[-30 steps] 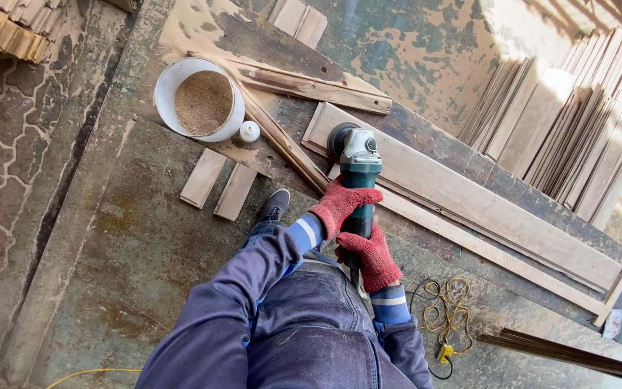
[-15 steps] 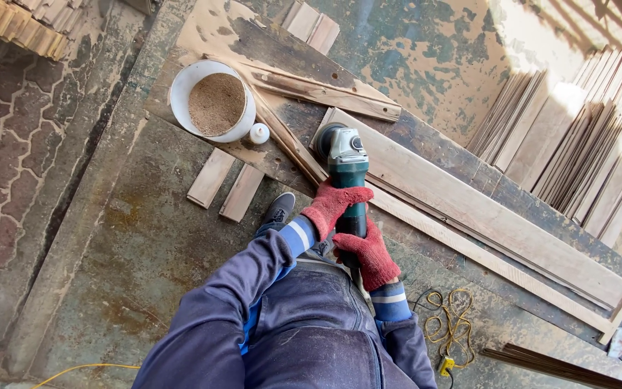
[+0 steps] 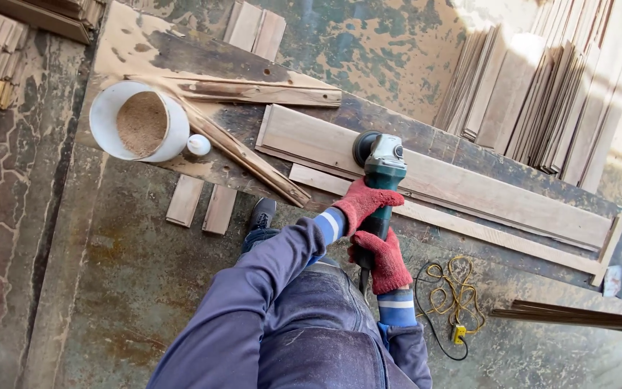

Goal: The person is using an angle grinder with a sanding attachment to smooth the surface of a wooden plank.

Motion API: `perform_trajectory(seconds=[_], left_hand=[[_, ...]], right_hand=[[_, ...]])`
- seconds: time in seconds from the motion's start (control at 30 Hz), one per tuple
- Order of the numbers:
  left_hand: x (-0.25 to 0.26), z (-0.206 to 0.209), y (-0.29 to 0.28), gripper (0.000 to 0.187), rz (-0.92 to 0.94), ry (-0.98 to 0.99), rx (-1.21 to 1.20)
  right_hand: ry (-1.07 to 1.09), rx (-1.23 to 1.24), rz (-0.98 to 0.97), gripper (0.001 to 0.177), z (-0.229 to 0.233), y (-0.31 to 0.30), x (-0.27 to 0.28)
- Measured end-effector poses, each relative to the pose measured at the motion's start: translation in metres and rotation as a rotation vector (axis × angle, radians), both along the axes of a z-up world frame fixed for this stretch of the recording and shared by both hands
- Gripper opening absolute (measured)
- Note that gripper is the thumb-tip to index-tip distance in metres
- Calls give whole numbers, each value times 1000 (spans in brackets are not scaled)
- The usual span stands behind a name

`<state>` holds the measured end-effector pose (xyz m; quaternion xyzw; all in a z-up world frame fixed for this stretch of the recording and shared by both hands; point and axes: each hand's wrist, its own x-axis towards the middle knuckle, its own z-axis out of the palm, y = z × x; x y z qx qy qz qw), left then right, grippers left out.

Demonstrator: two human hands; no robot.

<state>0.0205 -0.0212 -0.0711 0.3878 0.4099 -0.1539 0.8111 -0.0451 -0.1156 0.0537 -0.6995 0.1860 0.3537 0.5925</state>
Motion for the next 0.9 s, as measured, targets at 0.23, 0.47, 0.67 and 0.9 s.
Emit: perform_trajectory(seconds=[0.23, 0.47, 0.67, 0.9], left_hand=[[-6, 75, 11, 71, -17, -100, -65], [-21, 48, 30, 85, -43, -71, -14], [-53, 52, 75, 72, 144, -43, -19], [-92, 88, 135, 60, 247, -50, -25]], right_hand=[[11, 30, -79, 34, -16, -27, 9], [17, 32, -2, 34, -3, 4, 0], [21, 26, 136, 37, -3, 39, -9], [45, 9, 292, 41, 3, 84, -18]])
